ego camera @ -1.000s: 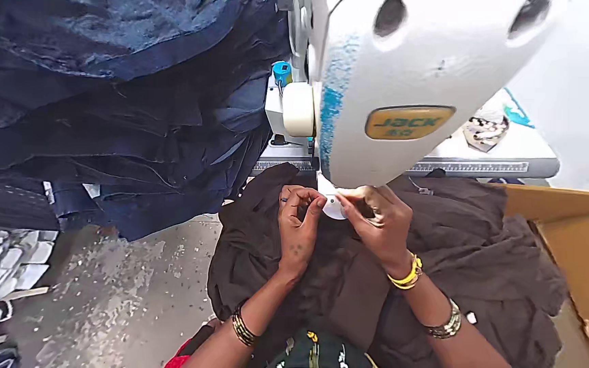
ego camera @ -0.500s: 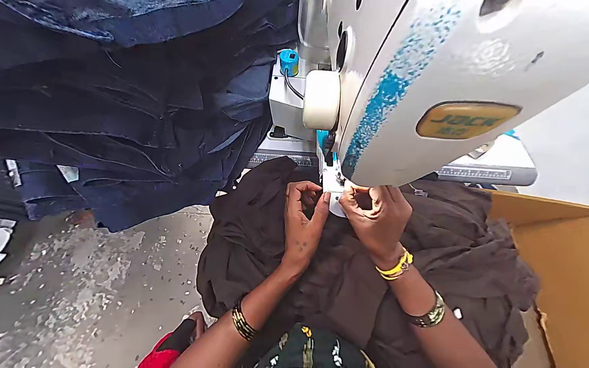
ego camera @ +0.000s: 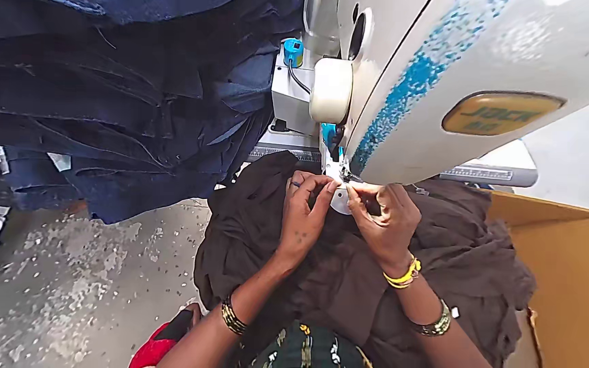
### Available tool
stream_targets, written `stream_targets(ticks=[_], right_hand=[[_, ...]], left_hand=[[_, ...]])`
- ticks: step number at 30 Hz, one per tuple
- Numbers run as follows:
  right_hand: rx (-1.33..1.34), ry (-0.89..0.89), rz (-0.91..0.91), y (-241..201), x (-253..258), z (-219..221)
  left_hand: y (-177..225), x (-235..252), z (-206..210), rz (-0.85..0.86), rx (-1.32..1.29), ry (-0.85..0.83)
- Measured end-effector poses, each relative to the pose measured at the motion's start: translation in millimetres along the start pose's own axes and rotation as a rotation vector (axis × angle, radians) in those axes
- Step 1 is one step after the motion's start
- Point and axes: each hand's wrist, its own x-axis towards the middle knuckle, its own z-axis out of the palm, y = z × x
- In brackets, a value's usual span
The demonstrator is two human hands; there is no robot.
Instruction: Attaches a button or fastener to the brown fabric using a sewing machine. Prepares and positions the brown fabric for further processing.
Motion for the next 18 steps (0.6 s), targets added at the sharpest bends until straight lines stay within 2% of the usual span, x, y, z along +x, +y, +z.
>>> stream_targets(ticks=[6, 10, 12, 14, 16, 17, 18], right_hand=[[-0.055, -0.036, -0.142, 8, -2, -2], [-0.007, -0.005, -0.118, 1, -8, -4], [0.013, -0.063, -0.162, -16, -26, -8], [0.08, -0.189, -0.296, -36, -55, -12], [0.207, -0.288, -0.429, -47, -76, -11], [0.274, -0.307, -0.451, -48, -80, -11], [0.303, -0.298, -0.428, -47, -79, -11]], left_hand=[[10, 14, -8, -0.105, 0.038, -0.123], [14, 15, -13, -0.071, 0.058, -0.101], [20, 14, -17, -0.039, 0.04, -0.132], [36, 13, -23, -0.09, -0.085, -0.297], [51, 17, -28, -0.233, -0.315, -0.587], [53, 20, -29, -0.299, -0.423, -0.675], [51, 20, -28, -0.327, -0.46, -0.653]])
